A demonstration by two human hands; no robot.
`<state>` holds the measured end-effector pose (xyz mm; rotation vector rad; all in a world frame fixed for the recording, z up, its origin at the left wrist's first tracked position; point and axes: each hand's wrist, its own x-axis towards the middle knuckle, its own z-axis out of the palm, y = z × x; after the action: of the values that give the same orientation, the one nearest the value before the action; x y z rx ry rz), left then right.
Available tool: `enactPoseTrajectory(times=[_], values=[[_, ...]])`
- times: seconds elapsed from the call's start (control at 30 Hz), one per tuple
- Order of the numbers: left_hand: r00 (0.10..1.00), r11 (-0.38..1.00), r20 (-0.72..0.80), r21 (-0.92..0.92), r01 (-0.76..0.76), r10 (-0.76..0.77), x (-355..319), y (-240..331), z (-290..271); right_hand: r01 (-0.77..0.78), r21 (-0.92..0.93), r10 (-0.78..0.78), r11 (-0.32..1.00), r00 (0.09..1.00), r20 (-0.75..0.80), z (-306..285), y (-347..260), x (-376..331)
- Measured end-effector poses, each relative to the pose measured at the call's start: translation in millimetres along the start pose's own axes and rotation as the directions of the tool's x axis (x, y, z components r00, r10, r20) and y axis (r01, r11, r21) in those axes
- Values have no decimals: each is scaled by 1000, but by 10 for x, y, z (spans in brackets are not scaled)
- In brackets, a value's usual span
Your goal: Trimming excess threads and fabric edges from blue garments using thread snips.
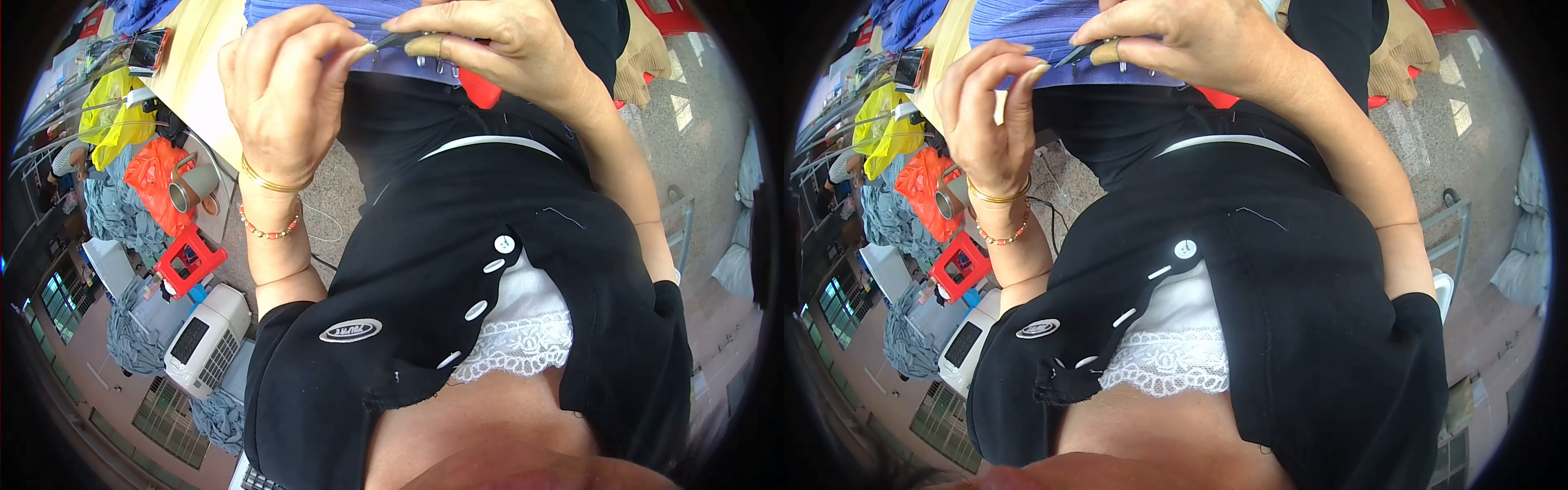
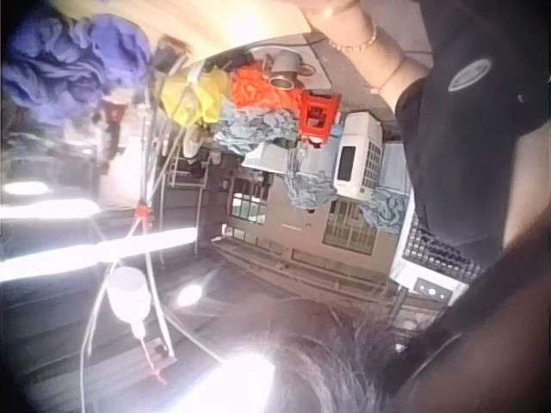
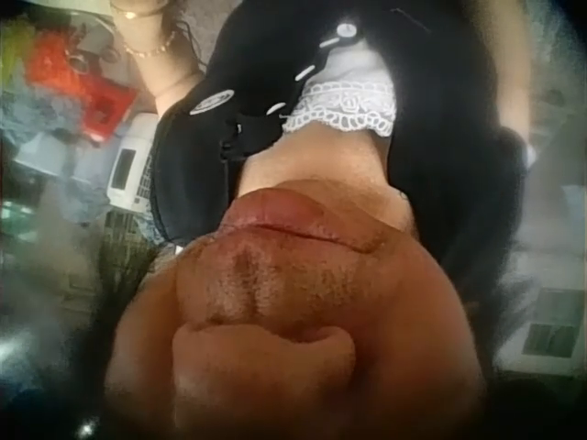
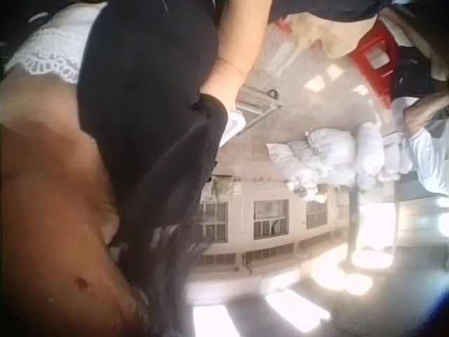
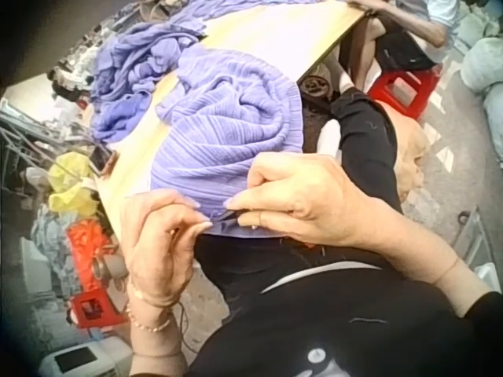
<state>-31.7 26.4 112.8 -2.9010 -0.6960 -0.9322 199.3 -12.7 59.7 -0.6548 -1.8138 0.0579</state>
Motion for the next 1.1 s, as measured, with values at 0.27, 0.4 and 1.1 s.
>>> enactPoseTrajectory(times=[0.27,0.4,1.1], values=[[916,921,-95,-22,389,-389,-27,-533,194,-601,113,585,791,797,147,-218,-218,84],[872,884,-166,-170,435,-461,-104,-710,253,-629,128,612,767,777,148,-249,-185,19],[807,742,55,-361,566,-588,-212,-1440,893,-629,64,608,775,769,197,-198,-51,-168]])
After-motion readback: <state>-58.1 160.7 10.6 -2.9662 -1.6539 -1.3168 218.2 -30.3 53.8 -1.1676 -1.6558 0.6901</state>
